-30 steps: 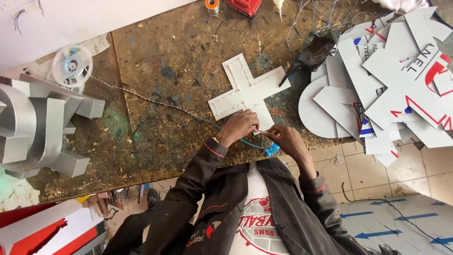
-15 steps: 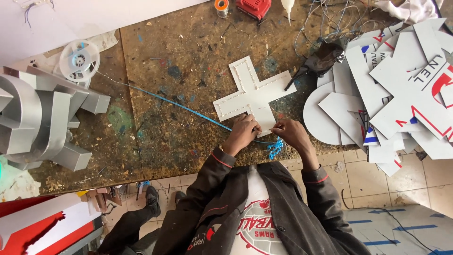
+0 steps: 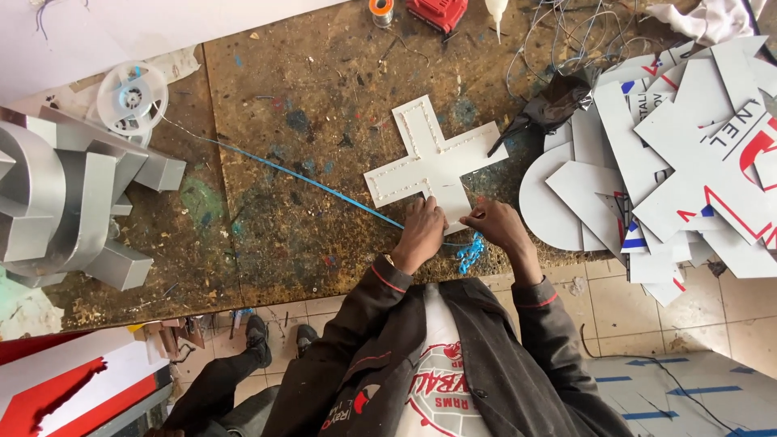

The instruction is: The person is applying LED strips to a cross-shaped sign base, measuring and cutting the strips to fit.

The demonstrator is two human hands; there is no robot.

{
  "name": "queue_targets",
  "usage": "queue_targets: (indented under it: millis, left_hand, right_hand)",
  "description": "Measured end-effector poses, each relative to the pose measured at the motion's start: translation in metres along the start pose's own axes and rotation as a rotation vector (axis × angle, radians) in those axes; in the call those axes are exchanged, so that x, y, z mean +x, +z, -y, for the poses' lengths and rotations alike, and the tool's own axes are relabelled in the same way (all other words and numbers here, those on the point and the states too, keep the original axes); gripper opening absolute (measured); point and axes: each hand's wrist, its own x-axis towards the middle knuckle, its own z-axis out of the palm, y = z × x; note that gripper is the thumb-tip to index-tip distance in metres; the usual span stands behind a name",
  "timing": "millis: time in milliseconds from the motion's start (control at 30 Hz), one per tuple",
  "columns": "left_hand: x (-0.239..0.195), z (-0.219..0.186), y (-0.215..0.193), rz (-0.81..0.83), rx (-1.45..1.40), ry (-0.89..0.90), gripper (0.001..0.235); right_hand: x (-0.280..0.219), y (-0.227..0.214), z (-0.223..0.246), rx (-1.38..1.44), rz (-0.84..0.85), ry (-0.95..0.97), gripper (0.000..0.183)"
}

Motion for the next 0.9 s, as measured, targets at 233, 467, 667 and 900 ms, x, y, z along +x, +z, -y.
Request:
queue_targets:
  millis: [233,467,667,900]
  left_hand:
    - [0.002,-0.002,0.0,0.001,0.026,-0.066,0.023]
    - [0.005,0.007,0.008,-0.084,-0.227,-0.106,0.024]
    - [0.009,0.02,0.017,-0.095,-0.312,-0.084,0.023]
    - [-0.003,0.016,-0.019,-0.129,-0.363,0.078,0.019]
  right_hand:
    - [-0.001,-0.002,0.005,-0.018,-0.019,0.024,0.039]
    - [0.004,0.001,0.003,-0.012,0.0,0.032,0.039]
    - [0.008,0.004,0.0,0.001,-0.003,0.047,0.036]
    - [0.008,-0.004,0.011,0.011,0.008,0.02,0.033]
